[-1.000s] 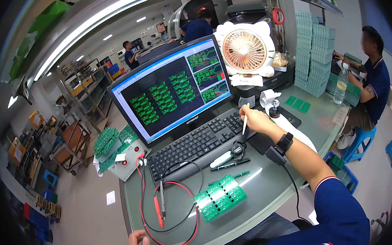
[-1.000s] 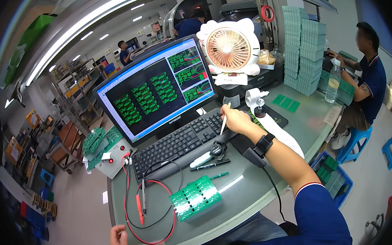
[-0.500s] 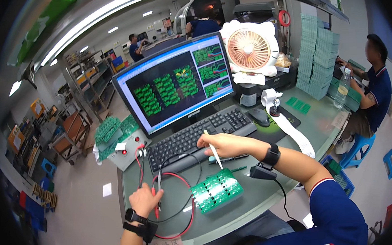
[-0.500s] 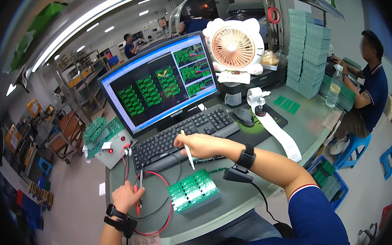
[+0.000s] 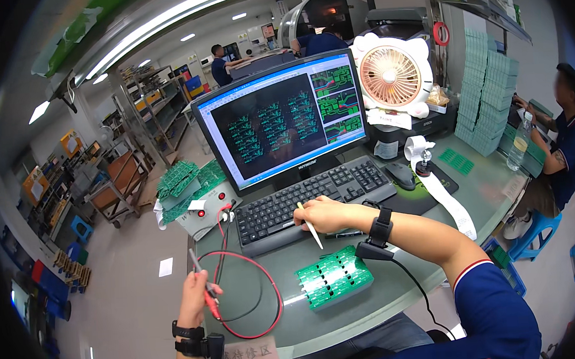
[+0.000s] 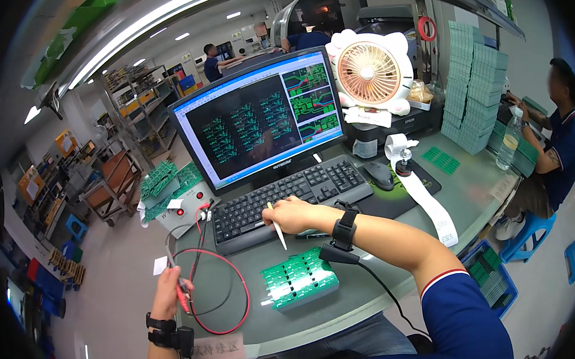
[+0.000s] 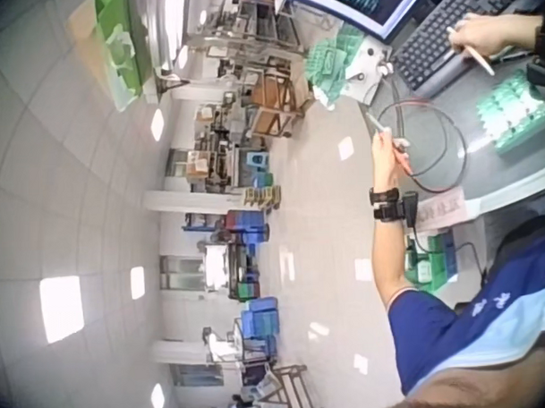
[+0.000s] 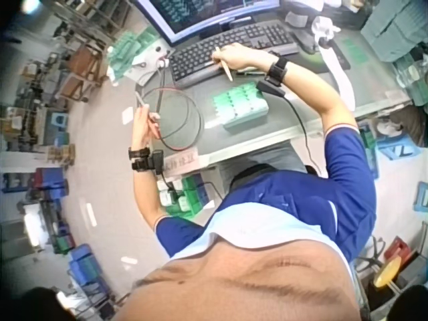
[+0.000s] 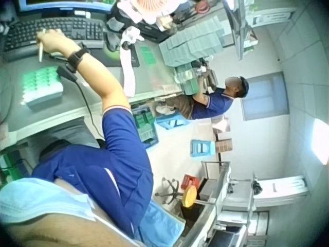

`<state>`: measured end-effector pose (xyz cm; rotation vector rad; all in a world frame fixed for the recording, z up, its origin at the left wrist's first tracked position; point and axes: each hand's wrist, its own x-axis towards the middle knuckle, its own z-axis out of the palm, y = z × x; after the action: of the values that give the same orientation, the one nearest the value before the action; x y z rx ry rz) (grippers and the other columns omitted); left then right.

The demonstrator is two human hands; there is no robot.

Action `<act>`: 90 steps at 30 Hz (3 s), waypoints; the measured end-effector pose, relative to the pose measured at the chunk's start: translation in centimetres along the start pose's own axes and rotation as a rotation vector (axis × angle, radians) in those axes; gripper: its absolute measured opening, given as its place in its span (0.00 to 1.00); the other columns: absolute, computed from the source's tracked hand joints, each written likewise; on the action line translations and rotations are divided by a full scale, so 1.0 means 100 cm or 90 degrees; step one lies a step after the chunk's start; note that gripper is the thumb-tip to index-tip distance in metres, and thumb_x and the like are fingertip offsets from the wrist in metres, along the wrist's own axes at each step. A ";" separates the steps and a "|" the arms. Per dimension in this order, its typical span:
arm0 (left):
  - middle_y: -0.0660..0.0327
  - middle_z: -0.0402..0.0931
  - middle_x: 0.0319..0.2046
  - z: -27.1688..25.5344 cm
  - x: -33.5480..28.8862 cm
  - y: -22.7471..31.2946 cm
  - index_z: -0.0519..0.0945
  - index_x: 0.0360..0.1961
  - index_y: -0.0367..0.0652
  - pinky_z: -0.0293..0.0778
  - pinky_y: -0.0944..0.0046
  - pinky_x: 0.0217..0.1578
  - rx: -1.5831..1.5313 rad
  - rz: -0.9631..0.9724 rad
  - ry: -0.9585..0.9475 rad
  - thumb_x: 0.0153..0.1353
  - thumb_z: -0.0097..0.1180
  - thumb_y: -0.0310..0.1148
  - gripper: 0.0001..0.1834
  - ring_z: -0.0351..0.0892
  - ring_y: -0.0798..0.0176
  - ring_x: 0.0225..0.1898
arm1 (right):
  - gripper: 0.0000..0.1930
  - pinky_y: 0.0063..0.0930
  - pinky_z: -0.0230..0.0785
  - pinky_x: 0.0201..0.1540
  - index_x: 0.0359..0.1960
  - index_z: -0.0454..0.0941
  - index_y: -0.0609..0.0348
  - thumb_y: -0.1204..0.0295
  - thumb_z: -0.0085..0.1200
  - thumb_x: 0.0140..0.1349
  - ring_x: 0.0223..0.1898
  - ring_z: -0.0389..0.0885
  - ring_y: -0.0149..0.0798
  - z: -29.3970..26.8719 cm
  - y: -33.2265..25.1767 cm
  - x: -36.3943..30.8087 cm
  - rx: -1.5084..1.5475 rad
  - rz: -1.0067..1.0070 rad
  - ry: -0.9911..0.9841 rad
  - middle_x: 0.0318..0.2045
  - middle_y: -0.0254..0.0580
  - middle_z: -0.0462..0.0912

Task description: The person uses a multimeter probe and a white tool to test a circuit board, marks it with a pen, and writes on a strip of paper. They then repeat the process of testing and marking the board.

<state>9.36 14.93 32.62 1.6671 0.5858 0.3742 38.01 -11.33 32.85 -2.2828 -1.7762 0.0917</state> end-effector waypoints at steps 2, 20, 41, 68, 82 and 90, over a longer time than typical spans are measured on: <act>0.63 0.71 0.17 -0.016 -0.006 0.000 0.65 0.31 0.48 0.62 0.71 0.11 -0.193 -0.019 0.005 0.67 0.49 0.40 0.11 0.69 0.70 0.13 | 0.10 0.46 0.58 0.53 0.44 0.74 0.50 0.64 0.51 0.63 0.51 0.75 0.46 -0.001 0.003 0.000 0.045 -0.025 0.059 0.40 0.41 0.80; 0.60 0.75 0.28 -0.022 -0.014 0.000 0.68 0.42 0.41 0.80 0.64 0.30 -0.094 -0.038 -0.032 0.68 0.48 0.36 0.10 0.78 0.66 0.30 | 0.32 0.42 0.62 0.47 0.46 0.68 0.59 0.52 0.67 0.45 0.47 0.77 0.46 -0.009 -0.108 -0.068 -0.026 -0.236 -0.039 0.35 0.42 0.79; 0.66 0.64 0.27 -0.053 -0.074 0.041 0.65 0.58 0.32 0.62 0.75 0.25 -1.035 0.474 -0.149 0.68 0.41 0.24 0.18 0.57 0.72 0.24 | 0.33 0.42 0.61 0.44 0.45 0.67 0.57 0.56 0.71 0.40 0.44 0.79 0.45 -0.006 -0.109 -0.076 0.007 -0.197 -0.035 0.37 0.39 0.79; 0.66 0.60 0.19 0.079 -0.050 0.070 0.75 0.38 0.44 0.48 0.70 0.16 -0.552 0.313 -0.198 0.71 0.36 0.49 0.21 0.47 0.74 0.11 | 0.24 0.36 0.69 0.49 0.35 0.68 0.58 0.59 0.69 0.47 0.50 0.76 0.48 0.002 -0.056 -0.152 0.422 -0.158 0.109 0.68 0.44 0.59; 0.53 0.76 0.18 0.126 -0.030 0.071 0.75 0.39 0.41 0.66 0.68 0.17 -0.453 0.192 -0.255 0.71 0.27 0.52 0.28 0.69 0.66 0.13 | 0.23 0.54 0.40 0.68 0.37 0.71 0.52 0.52 0.67 0.48 0.67 0.58 0.52 0.010 -0.043 -0.157 0.297 -0.221 0.155 0.64 0.46 0.64; 0.48 0.77 0.22 0.152 -0.028 0.083 0.71 0.40 0.37 0.75 0.63 0.17 -0.299 0.157 -0.329 0.71 0.30 0.50 0.25 0.76 0.58 0.17 | 0.21 0.57 0.37 0.68 0.40 0.71 0.51 0.52 0.61 0.55 0.65 0.61 0.52 -0.019 -0.056 -0.157 0.212 -0.132 0.173 0.59 0.42 0.71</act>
<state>16.83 0.14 38.21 1.3041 -0.0943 0.2187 29.07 -25.40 34.41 -1.7805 -1.6968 0.0330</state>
